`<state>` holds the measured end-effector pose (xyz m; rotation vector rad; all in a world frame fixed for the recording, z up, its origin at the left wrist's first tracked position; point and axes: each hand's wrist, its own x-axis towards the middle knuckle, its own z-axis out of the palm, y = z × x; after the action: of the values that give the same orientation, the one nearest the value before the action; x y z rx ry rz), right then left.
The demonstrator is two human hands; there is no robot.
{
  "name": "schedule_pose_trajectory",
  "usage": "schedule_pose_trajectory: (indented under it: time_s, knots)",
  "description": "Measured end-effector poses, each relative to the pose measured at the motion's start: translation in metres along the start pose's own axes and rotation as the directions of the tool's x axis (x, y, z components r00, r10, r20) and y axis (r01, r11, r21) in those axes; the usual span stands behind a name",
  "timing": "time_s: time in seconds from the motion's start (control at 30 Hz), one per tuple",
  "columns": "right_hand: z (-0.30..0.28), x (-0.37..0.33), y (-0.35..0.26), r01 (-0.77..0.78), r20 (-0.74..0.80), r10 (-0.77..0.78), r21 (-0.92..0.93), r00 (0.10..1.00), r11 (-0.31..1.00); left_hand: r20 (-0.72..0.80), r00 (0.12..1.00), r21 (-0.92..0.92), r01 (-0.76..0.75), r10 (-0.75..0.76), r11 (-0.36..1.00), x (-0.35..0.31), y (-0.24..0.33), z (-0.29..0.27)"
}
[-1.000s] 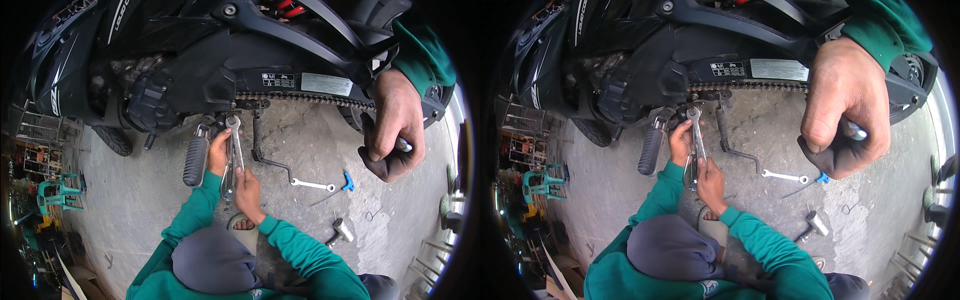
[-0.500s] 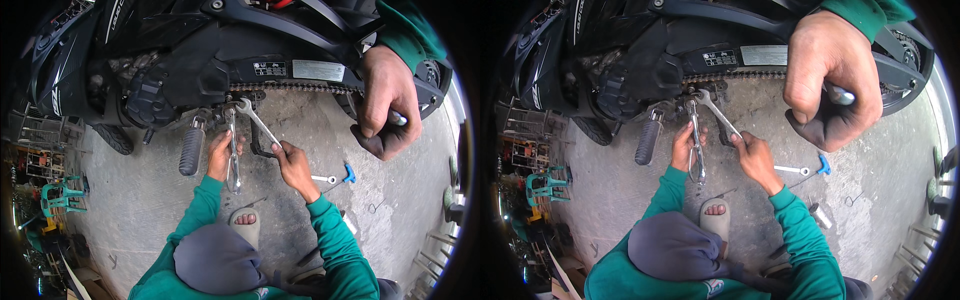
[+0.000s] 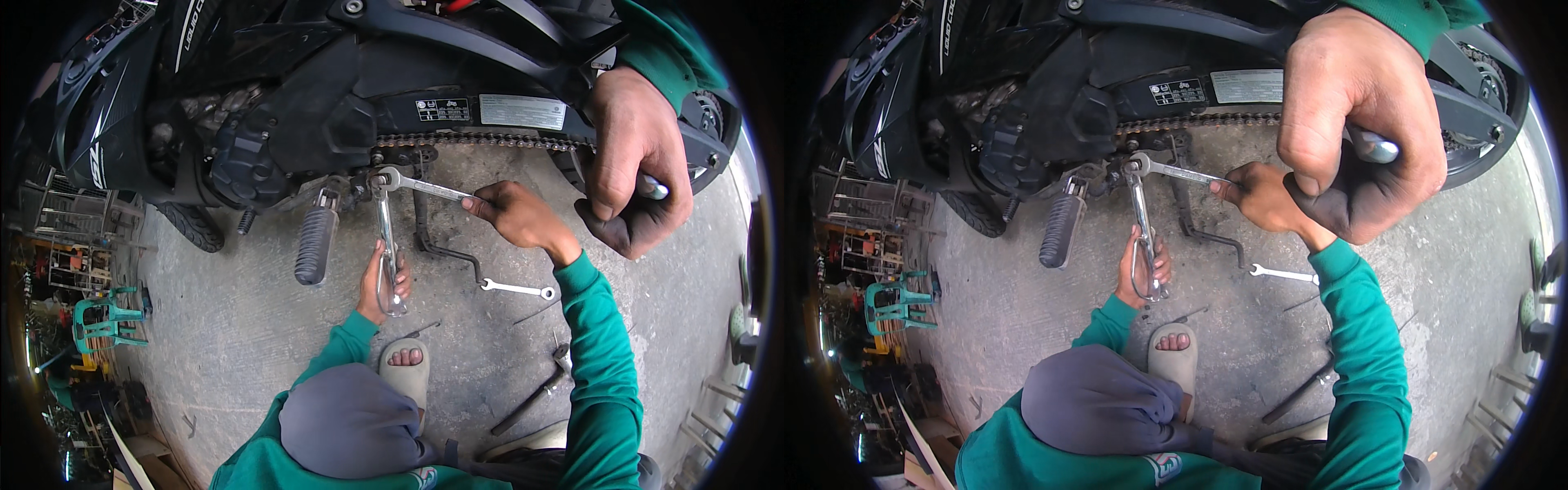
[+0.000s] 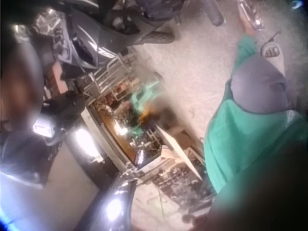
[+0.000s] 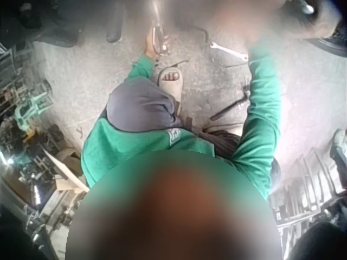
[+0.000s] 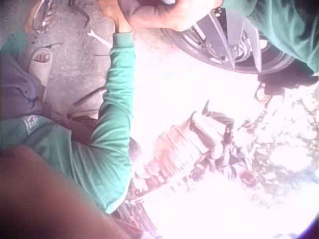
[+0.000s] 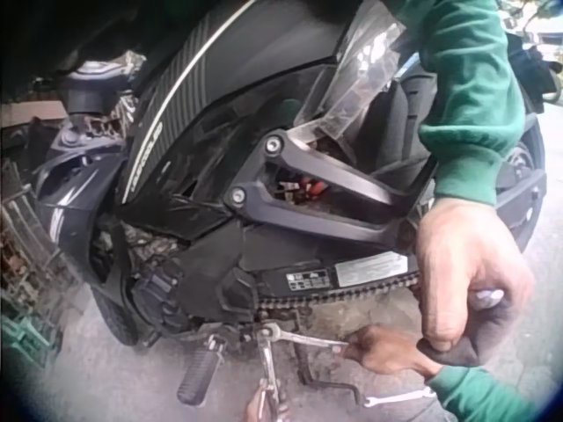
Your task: The person uses a wrench to tighten a bolt on the motorcycle chain tensioner, then sprays lubricant on the chain. They stand up, move the motorcycle slightly, and later receive cash from another person.
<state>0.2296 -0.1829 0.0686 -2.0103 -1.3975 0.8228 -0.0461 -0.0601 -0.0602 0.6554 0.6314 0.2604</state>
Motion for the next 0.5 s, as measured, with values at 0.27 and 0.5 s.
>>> schedule_pose_trajectory:
  time_s: [0.27,0.5]
  knots:
    - [-0.005,0.013,0.003,0.005,0.047,-0.002,-0.061,0.999,0.998,-0.041,0.999,0.077,-0.01,0.014,0.997,-0.01,0.02,-0.013]
    - [0.033,0.004,-0.011,-0.111,-0.051,0.107,-0.062,0.993,0.992,-0.055,0.998,0.061,0.015,-0.011,0.998,-0.009,0.02,-0.018]
